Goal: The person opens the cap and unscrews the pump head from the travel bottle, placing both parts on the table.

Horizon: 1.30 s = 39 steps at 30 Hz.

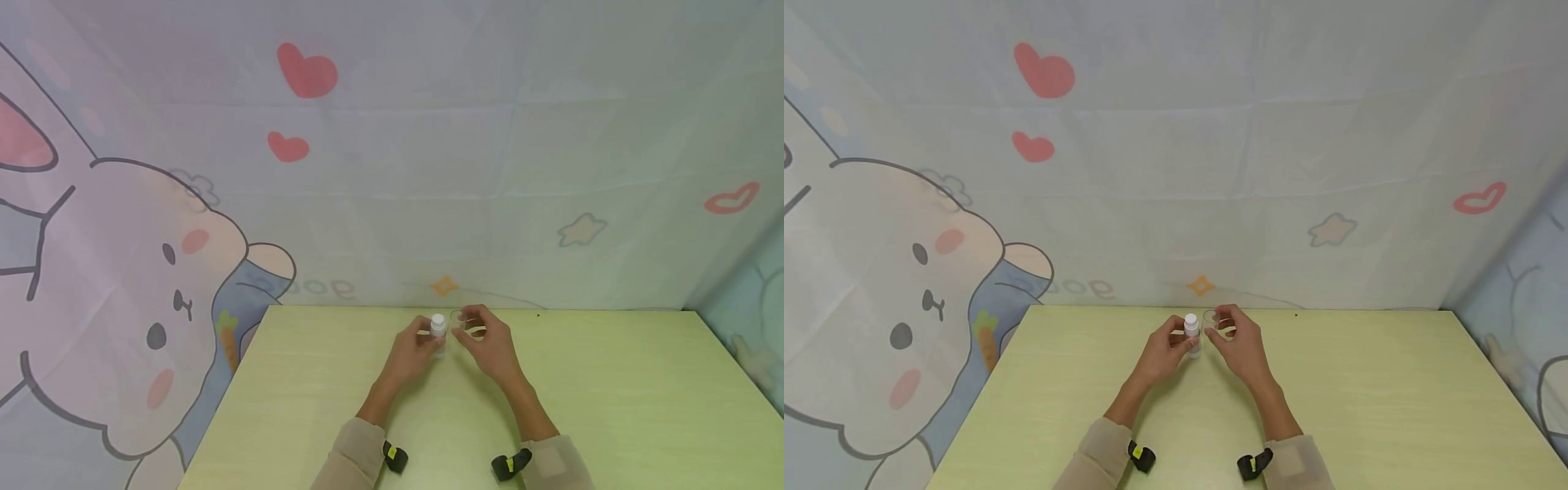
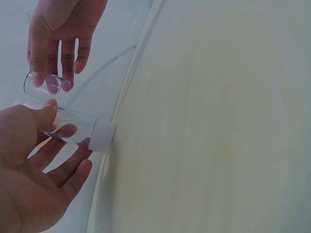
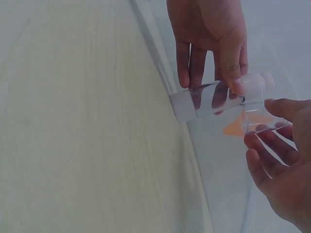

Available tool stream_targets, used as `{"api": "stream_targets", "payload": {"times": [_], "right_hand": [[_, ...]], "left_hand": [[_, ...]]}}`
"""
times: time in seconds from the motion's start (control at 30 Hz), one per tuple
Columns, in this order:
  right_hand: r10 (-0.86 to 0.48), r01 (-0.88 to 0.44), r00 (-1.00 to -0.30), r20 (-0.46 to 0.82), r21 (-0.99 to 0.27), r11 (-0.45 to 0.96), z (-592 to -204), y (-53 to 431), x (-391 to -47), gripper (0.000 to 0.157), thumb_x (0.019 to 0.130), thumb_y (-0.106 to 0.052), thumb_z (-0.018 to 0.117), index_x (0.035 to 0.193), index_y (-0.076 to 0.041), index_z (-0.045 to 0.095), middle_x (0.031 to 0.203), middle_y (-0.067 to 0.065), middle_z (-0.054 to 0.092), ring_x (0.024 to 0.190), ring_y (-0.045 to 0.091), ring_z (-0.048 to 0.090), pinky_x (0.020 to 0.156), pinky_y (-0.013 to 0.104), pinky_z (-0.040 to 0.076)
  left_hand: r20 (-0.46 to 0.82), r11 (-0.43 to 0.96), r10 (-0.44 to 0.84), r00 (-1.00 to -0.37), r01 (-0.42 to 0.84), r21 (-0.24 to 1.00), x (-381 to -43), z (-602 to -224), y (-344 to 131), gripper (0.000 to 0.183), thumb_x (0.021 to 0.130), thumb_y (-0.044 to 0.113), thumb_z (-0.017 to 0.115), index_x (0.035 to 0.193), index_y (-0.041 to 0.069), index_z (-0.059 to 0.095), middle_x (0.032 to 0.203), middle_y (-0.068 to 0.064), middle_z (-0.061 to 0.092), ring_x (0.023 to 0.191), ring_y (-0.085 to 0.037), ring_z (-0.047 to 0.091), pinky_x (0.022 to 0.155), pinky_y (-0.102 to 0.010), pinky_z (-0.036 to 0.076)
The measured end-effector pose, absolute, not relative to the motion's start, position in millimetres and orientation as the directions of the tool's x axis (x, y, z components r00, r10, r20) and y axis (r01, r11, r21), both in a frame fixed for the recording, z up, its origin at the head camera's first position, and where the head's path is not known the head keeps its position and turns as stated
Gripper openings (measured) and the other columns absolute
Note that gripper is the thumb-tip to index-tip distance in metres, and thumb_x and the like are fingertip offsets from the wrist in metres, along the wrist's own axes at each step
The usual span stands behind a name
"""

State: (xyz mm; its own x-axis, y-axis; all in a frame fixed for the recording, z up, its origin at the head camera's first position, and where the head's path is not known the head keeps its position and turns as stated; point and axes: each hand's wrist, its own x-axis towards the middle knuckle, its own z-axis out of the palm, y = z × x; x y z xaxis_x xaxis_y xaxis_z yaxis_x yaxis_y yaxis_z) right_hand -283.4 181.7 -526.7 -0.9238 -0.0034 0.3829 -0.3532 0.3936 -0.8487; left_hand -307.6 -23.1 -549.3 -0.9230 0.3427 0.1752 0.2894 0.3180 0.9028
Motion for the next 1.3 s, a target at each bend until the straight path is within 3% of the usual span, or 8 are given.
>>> {"api": "stream_targets", "payload": {"times": [0.27,0.73,1.1,1.3], "right_hand": [[-0.001,-0.357,-0.921,0.389,-0.845,0.398,-526.9,183.3,-284.0,0.036,0.097,-0.01,0.081,0.129,-0.007,0.066,0.117,0.015,0.073,0.107,0.029,0.07,0.089,0.048,0.061],[-0.002,-0.353,-0.924,0.383,-0.85,0.39,-527.9,181.6,-283.4,0.036,0.096,-0.009,0.081,0.128,-0.005,0.066,0.115,0.021,0.071,0.106,0.031,0.07,0.088,0.041,0.062],[-0.015,-0.323,-0.938,0.345,-0.86,0.394,-532.5,181.8,-284.2,0.038,0.096,-0.008,0.081,0.129,0.001,0.064,0.112,0.017,0.069,0.107,0.033,0.069,0.091,0.049,0.061],[-0.026,-0.312,-0.944,0.33,-0.86,0.404,-535.1,183.1,-284.2,0.038,0.096,-0.01,0.081,0.128,0.0,0.064,0.113,0.015,0.07,0.108,0.032,0.069,0.091,0.043,0.061]], "left_hand": [[0.179,0.318,0.348,-0.92,0.296,0.901,-308.0,-549.8,-22.3,0.029,0.105,0.03,0.069,0.129,0.016,0.061,0.137,-0.011,0.066,0.122,-0.031,0.07,0.1,-0.046,0.059],[0.172,0.325,0.33,-0.928,0.283,0.902,-308.0,-550.6,-22.3,0.027,0.105,0.027,0.071,0.128,0.017,0.061,0.136,-0.01,0.066,0.121,-0.029,0.071,0.1,-0.044,0.059],[0.165,0.324,0.338,-0.927,0.279,0.904,-308.3,-550.7,-21.7,0.028,0.105,0.028,0.07,0.129,0.017,0.061,0.137,-0.01,0.066,0.121,-0.029,0.07,0.1,-0.044,0.059],[0.164,0.317,0.343,-0.925,0.278,0.907,-307.4,-550.0,-22.3,0.028,0.105,0.029,0.07,0.129,0.016,0.061,0.137,-0.011,0.066,0.121,-0.031,0.07,0.099,-0.045,0.059]]}}
